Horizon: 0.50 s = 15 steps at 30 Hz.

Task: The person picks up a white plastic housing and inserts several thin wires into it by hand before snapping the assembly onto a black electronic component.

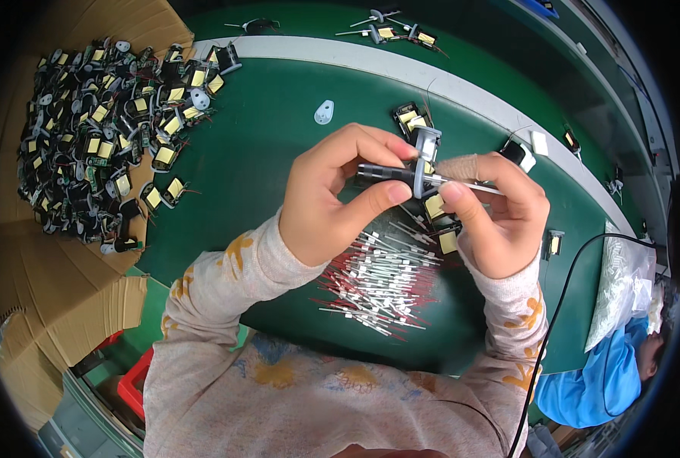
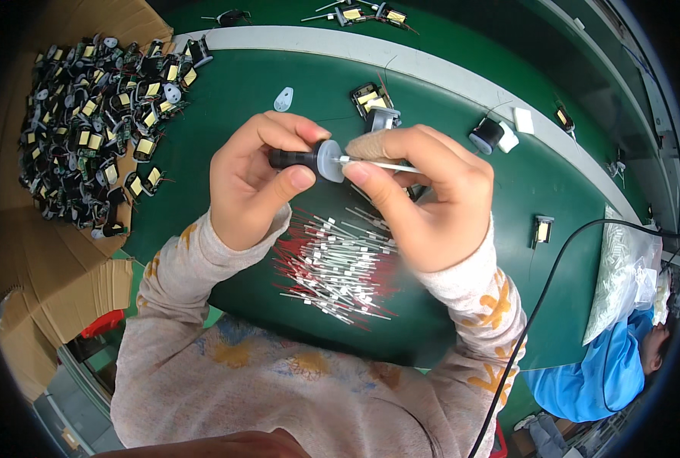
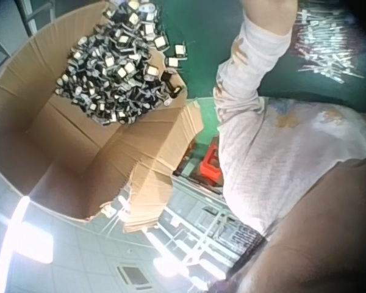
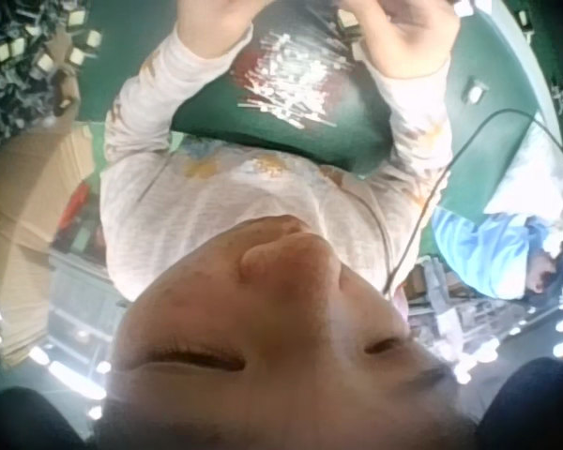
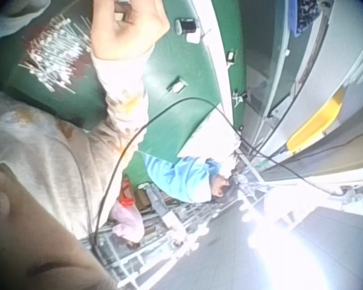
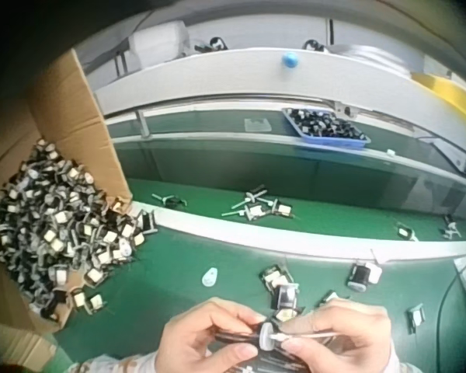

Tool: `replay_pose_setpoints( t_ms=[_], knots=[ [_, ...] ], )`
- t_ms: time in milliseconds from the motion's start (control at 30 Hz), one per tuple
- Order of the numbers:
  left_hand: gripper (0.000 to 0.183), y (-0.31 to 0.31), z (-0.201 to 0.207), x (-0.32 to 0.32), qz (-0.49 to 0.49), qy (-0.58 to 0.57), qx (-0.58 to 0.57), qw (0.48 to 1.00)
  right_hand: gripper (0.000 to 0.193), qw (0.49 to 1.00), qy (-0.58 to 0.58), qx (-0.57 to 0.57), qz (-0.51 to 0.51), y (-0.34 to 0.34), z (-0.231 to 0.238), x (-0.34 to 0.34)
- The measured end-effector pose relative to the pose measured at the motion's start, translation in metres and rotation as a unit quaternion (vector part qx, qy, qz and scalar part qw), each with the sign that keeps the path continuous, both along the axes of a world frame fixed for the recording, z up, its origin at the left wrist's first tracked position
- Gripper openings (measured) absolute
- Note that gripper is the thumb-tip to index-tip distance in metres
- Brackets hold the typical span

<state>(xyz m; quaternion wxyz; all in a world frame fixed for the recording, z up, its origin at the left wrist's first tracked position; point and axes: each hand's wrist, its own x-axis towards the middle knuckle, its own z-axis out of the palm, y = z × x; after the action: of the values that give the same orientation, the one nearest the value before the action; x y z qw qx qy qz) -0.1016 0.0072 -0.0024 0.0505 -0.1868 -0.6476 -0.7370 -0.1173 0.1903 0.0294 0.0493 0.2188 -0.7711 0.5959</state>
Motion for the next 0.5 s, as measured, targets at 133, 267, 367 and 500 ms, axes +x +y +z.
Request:
replay_pose_setpoints(
  t_ms=[133, 267, 367, 500],
  knots=[
    [0.017, 0.006, -0.006, -0.007, 0.002, -0.013, 0.031, 0.999, 0.011, 0.999, -0.042, -0.030, -0.008, 0.001, -0.007, -0.002],
    [0.017, 0.015, -0.013, -0.024, 0.009, -0.035, 0.101, 0.994, 0.014, 0.984, -0.156, -0.082, -0.026, 0.001, -0.005, -0.015],
    [0.028, 0.015, -0.021, -0.044, 0.062, -0.020, -0.029, 0.997, 0.016, 0.978, -0.193, -0.073, 0.020, 0.026, -0.027, -0.064],
    [0.032, 0.002, -0.031, -0.049, 0.037, 0.180, -0.416, 0.891, 0.018, 0.944, -0.227, -0.113, -0.209, 0.074, -0.052, -0.145]
  ],
)
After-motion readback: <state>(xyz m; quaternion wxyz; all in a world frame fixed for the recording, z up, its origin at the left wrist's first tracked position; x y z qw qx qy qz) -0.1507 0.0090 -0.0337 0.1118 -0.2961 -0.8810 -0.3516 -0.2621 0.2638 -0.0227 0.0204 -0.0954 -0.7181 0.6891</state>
